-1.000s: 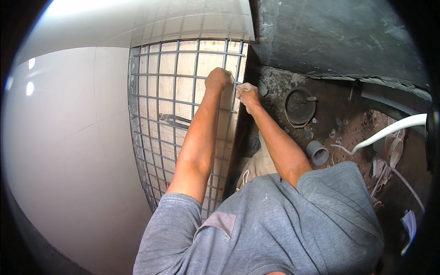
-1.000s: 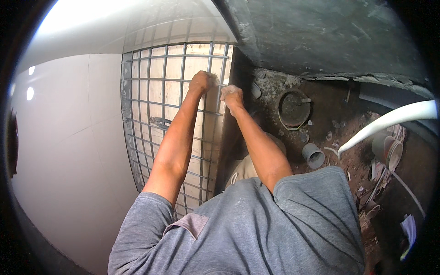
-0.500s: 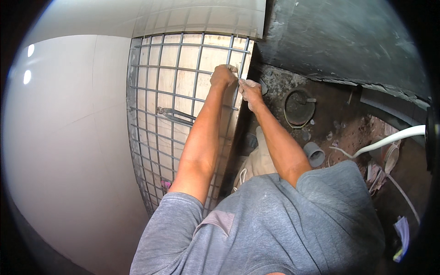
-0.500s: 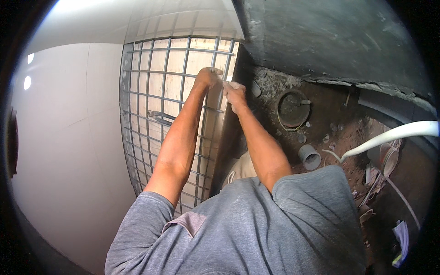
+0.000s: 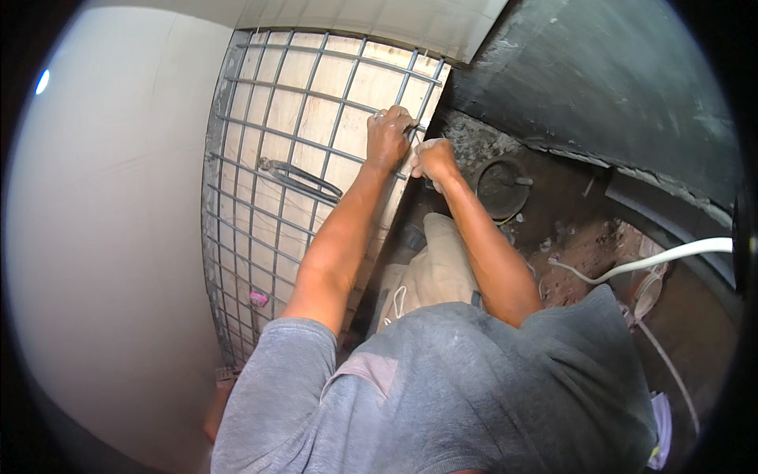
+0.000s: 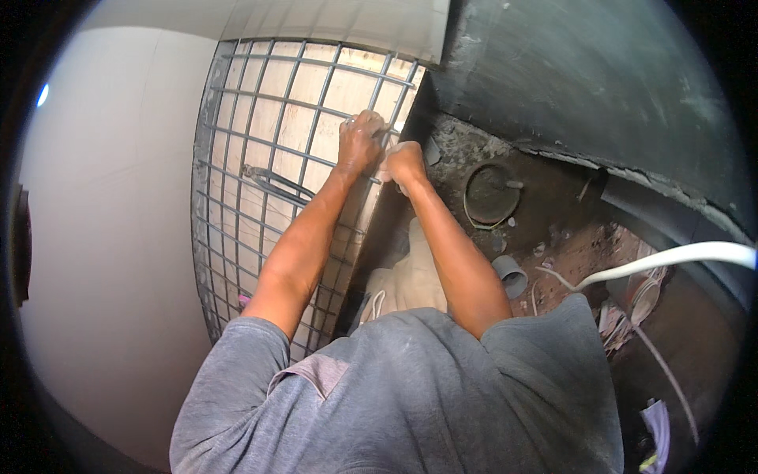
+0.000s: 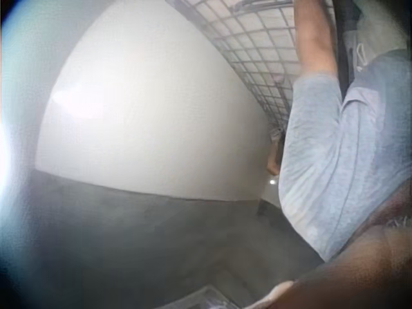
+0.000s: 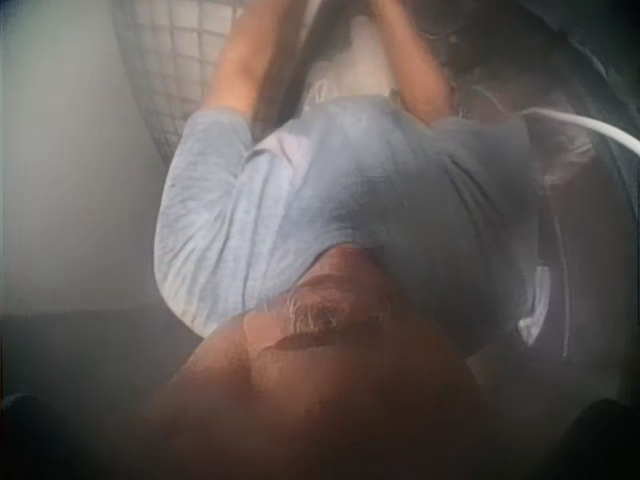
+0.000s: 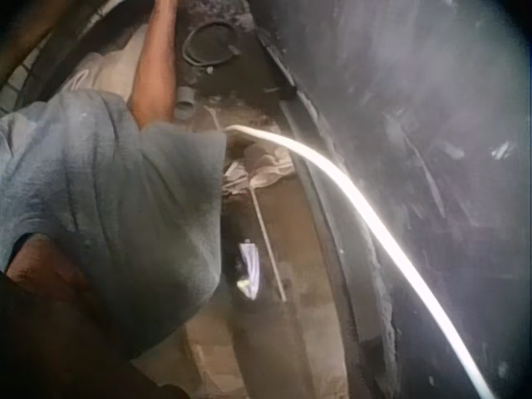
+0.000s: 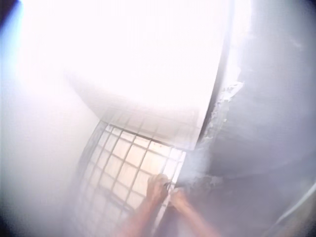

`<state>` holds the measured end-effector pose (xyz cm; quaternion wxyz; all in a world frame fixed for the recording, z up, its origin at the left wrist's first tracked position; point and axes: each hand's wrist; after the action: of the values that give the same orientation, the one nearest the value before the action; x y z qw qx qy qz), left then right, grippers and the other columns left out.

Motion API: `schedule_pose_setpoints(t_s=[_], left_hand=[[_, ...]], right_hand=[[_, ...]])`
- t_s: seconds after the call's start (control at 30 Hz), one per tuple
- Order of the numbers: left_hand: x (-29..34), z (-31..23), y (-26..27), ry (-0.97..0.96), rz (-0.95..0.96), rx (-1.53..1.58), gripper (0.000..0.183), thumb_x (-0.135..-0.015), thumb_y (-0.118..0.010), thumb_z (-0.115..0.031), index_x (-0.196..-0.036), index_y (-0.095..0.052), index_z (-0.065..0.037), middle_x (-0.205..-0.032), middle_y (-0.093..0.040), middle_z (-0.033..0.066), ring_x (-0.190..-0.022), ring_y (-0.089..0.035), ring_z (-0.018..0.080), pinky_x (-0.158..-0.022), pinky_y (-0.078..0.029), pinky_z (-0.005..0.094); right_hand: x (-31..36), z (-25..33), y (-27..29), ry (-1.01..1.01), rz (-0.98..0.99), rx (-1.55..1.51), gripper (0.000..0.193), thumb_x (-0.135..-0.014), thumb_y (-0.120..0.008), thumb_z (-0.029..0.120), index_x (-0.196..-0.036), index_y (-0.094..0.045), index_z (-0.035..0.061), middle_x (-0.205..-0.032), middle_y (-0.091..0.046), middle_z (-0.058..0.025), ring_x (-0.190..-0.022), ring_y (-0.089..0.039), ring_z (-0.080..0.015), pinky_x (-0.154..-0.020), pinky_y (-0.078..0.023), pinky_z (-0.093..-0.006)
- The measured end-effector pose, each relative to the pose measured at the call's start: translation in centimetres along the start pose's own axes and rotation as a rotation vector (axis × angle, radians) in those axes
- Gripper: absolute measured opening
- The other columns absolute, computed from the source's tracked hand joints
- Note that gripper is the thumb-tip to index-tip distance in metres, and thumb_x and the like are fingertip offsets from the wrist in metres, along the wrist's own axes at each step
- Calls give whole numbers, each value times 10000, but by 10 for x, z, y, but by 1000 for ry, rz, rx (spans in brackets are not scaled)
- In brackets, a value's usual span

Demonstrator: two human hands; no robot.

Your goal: The person secures a metal wire mesh to a wall using wire ties and pliers. They repeatedly wrap the ties around the mesh and wall anchors, then twist them tight with the pliers to fasten the mesh in place.

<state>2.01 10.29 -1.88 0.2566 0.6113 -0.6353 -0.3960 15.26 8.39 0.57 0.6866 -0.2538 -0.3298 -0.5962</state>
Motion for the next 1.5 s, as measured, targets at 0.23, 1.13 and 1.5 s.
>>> schedule_pose_setpoints(t_s=[0.23,1.13,1.5], left_hand=[[3,11,11,-17,118,100,119,-787,-660,-108,-899,-701,-109,-1013,-612,69,-958,-598,310,-853,-455,444],[11,-10,3,255,59,79,60,-843,-635,-143,-850,-683,-178,-1044,-589,10,-1023,-584,225,-883,-392,412],[26,-16,-4,326,-87,117,155,-792,-657,-47,-845,-679,-191,-1056,-575,-25,-936,-603,200,-850,-383,399]], right_hand=[[-2,81,31,679,-44,1207,193,-809,-535,84,-829,-710,4,-889,-669,-282,-854,-677,-429,-766,-540,-510],[40,88,-216,472,592,1439,692,-852,-596,400,-1358,-372,-15,-1235,-592,-267,-1176,-578,-360,-991,-460,-423],[3,18,-255,757,643,1520,792,-868,-566,208,-1445,-158,-150,-1101,-644,-276,-1026,-653,-356,-871,-524,-413]])
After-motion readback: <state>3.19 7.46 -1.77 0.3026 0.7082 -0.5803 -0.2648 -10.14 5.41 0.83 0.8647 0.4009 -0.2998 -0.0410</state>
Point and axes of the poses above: each hand's wrist, its own x-axis away from the middle knuckle, its own y-axis out of the back of the hand, z = x × y
